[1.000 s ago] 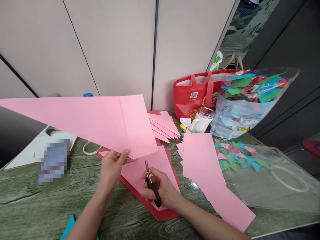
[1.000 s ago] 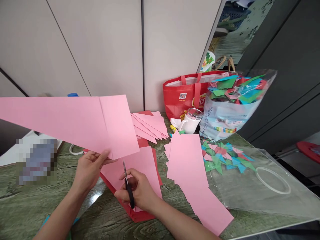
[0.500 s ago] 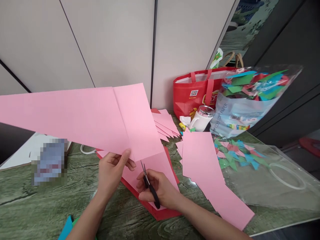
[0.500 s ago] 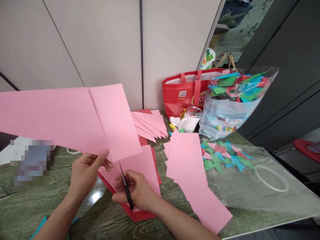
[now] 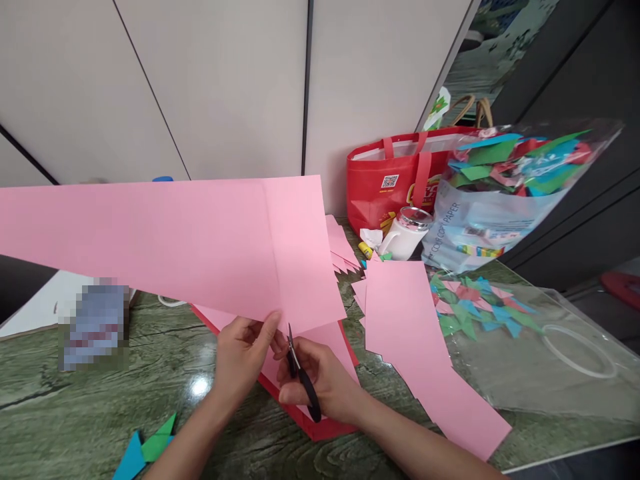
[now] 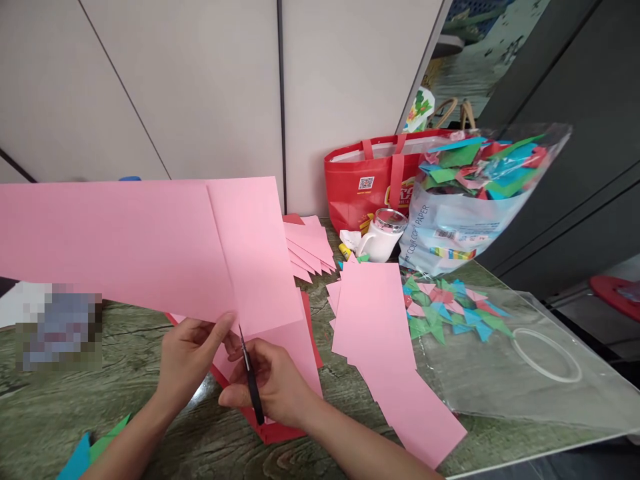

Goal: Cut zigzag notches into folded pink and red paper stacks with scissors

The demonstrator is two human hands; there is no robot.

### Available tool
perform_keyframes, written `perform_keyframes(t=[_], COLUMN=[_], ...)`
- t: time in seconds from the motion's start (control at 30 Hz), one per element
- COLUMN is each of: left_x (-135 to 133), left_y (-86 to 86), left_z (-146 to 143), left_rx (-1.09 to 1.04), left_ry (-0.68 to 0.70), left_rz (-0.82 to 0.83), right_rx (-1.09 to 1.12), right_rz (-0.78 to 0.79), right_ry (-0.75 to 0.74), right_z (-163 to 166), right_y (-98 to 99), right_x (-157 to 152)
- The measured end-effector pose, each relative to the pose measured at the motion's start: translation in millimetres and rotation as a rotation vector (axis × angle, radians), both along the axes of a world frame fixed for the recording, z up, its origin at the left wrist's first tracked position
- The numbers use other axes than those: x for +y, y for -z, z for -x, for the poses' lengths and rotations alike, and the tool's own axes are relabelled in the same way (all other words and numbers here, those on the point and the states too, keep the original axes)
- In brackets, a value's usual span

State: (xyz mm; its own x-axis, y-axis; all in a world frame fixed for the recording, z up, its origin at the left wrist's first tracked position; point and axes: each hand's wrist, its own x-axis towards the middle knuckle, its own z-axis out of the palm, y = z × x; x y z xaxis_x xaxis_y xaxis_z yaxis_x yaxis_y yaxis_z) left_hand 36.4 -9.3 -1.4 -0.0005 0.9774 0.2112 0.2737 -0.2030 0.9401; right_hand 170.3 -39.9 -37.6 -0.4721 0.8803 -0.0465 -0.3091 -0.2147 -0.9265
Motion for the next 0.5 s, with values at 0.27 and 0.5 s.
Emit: perform_keyframes(t=[0.27, 0.5], left_x=[-1.3, -1.5], left_y=[0.8, 1.9], left_z=[-0.4, -0.9], left_rx=[0.072, 0.058], left_ry=[-0.065, -0.094], left_rz=[-0.052, -0.073], right_rx=[-0.057, -0.077], right_rz=[-0.007, 0.007], right_ry=[0.004, 0.005], right_z=[-1.2, -2.2], right_y=[-0.7, -2.3], right_x=[0.9, 1.7])
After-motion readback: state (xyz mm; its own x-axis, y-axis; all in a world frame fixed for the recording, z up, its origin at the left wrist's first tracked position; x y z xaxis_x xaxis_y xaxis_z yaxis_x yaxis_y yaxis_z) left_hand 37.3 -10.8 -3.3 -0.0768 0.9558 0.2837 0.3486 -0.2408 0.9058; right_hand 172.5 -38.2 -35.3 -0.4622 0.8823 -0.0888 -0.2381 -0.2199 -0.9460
